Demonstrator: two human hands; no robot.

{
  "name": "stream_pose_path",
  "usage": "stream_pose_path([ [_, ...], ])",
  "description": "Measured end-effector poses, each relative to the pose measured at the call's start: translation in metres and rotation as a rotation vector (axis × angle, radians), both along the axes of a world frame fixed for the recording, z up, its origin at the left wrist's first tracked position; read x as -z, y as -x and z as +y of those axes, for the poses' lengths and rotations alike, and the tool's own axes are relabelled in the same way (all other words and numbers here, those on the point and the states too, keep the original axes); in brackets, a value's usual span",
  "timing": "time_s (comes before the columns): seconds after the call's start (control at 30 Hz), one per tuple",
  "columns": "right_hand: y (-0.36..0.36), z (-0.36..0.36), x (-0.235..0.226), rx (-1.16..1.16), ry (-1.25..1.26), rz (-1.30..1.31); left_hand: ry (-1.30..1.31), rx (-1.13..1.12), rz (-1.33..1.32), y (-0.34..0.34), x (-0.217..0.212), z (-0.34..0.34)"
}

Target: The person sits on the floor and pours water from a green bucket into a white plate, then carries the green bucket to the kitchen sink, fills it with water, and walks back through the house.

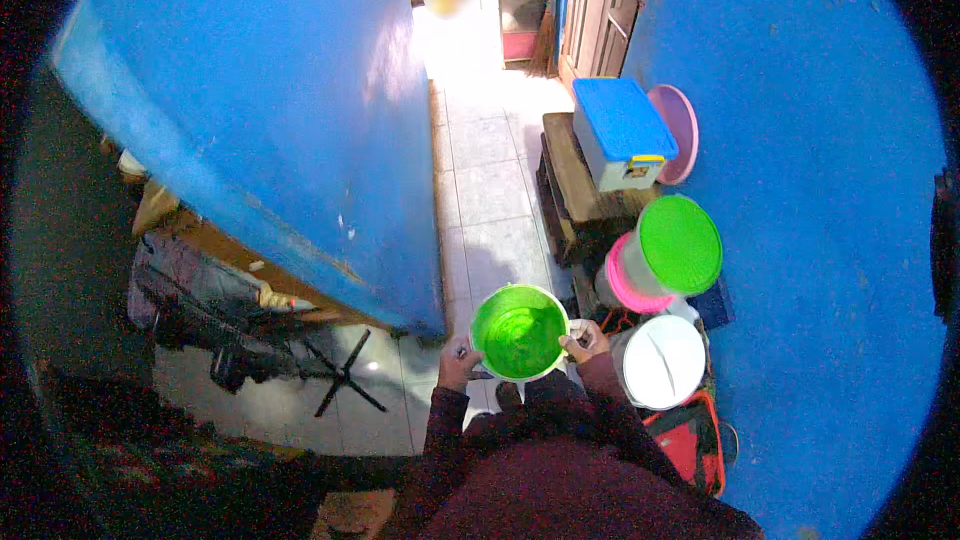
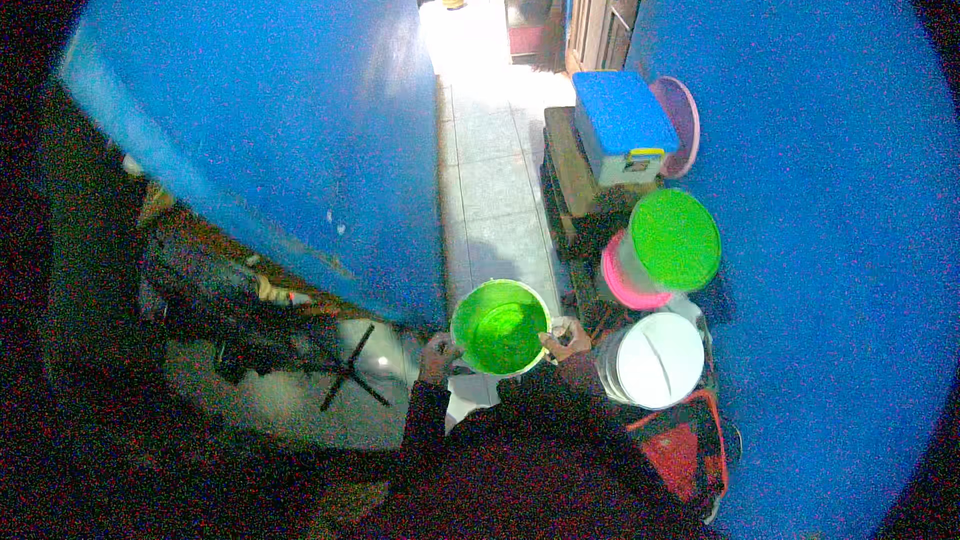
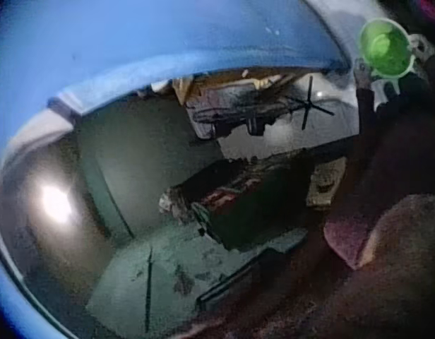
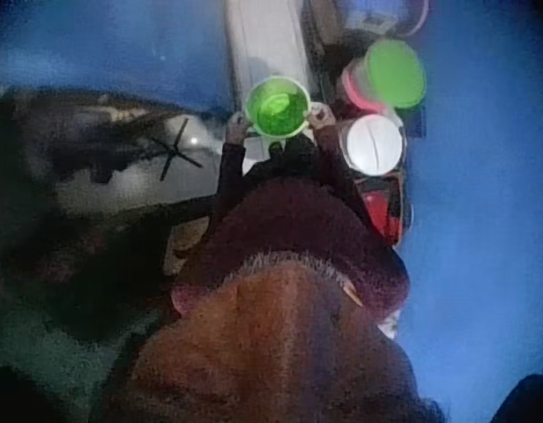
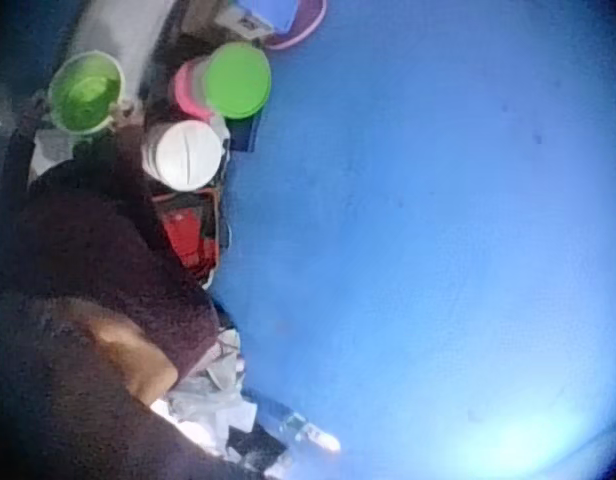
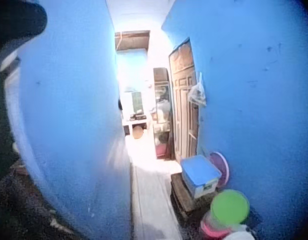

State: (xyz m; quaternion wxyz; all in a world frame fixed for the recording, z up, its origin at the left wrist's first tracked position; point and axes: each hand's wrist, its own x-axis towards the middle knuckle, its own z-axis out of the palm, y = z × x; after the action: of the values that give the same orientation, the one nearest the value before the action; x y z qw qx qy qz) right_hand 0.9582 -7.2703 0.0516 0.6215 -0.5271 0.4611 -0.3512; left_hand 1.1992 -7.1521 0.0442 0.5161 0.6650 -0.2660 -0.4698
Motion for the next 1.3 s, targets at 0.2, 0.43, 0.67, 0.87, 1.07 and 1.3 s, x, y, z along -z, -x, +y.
stream_pose_path([
  [0.2, -0.089, -0.15, 0.058, 0.043, 0.104, 0.142, 0.041, 0.028, -0.12, -0.096, 0.019, -0.151],
  [0.43, -0.194, -0.368, 0.101, -0.037, 0.183, 0.295, -0.039, -0.008, 0.064, -0.201, 0.013, -0.356],
  [0.67, -0.315, -0.57, 0.089, -0.053, 0.305, 0.303, -0.008, -0.073, 0.171, -0.317, 0.037, -0.527],
  [0.87, -0.417, -0.735, 0.078, -0.077, 0.28, 0.41, 0.053, -0.07, 0.003, -0.408, 0.031, -0.69],
  [1.07, -0.52, -0.894, 0.077, -0.045, 0.25, 0.423, 0.021, -0.046, 0.122, -0.518, 0.029, -0.856],
  [1.3, -0.626, -1.056, 0.068, 0.028, 0.177, 0.329, 0.008, -0.068, 0.323, -0.629, 0.001, -1.045],
])
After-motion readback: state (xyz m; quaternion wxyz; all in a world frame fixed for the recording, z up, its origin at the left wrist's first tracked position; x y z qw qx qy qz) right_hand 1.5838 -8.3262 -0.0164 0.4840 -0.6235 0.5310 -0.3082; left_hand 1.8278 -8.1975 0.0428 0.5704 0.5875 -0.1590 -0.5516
